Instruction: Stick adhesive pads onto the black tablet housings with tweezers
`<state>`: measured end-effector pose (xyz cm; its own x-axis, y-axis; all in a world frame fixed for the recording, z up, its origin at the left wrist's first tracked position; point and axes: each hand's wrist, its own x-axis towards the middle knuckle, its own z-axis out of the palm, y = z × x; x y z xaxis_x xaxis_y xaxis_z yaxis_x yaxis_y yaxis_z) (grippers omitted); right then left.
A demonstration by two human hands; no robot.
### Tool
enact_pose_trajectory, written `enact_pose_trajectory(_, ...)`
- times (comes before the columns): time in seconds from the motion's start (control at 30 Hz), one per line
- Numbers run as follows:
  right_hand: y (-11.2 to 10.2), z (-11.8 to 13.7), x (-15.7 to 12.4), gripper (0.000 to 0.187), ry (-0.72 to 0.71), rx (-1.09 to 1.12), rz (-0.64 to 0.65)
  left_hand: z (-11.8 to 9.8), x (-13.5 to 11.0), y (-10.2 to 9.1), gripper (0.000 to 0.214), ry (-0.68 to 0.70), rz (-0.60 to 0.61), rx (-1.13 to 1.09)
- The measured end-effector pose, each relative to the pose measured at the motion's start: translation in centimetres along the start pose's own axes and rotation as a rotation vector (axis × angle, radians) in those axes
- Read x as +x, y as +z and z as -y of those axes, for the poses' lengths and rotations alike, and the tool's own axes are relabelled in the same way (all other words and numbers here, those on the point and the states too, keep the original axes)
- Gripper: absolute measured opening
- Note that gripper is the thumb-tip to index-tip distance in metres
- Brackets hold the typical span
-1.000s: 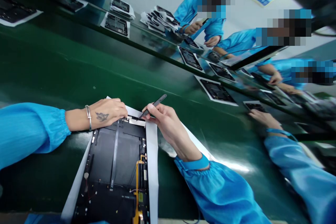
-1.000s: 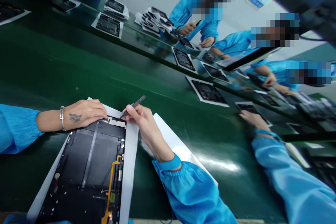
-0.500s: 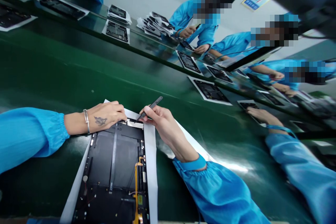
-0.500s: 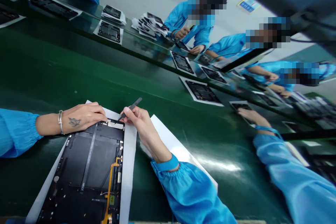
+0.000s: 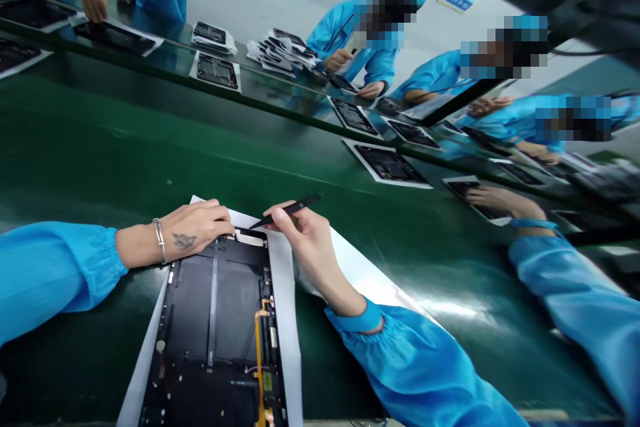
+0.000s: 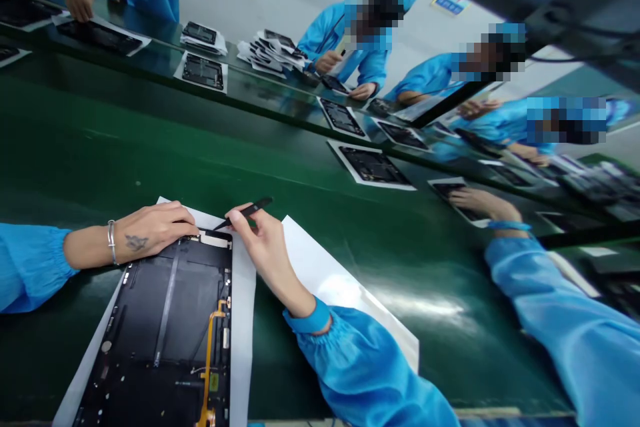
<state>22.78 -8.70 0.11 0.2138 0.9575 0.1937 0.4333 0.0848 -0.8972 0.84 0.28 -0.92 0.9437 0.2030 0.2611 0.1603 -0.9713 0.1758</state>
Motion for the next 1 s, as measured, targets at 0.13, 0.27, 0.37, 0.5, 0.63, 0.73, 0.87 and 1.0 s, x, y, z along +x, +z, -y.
enact_pose_trajectory(0.13,0.9,0.2,-0.6,0.041,-0.117,-0.062,0.05,0.0,-0.1,0.1,0.025,-0.016,-0.001,0.012)
enact_pose_trajectory(0.27,1.2,-0.1,-0.8,0.037,-0.165,-0.103,0.077,0.0,0.0,0.2,0.024,-0.009,-0.001,0.026)
enact_pose_trajectory(0.37,1.1,-0.2,-0.9,0.032,-0.222,-0.117,0.098,0.0,0.0,0.2,0.024,-0.001,-0.005,0.041)
enact_pose_trajectory(0.5,1.1,0.3,-1.2,0.029,-0.335,-0.191,0.13,-0.1,0.1,0.2,0.024,0.005,0.001,0.055)
enact_pose_trajectory(0.63,1.0,0.6,-1.5,0.028,-0.368,-0.222,0.165,-0.1,0.1,0.1,0.024,0.006,0.003,0.07)
enact_pose_trajectory(0.73,1.0,0.4,-1.5,0.027,-0.337,-0.204,0.139,-0.1,0.1,0.1,0.023,0.008,0.002,0.07)
enact_pose_trajectory(0.87,1.0,0.2,-1.6,0.023,-0.324,-0.169,0.106,-0.2,0.1,0.2,0.022,0.008,-0.002,0.073)
enact_pose_trajectory(1.0,1.0,0.4,-1.4,0.024,-0.334,-0.134,0.125,-0.2,0.2,0.3,0.022,0.021,0.002,0.087)
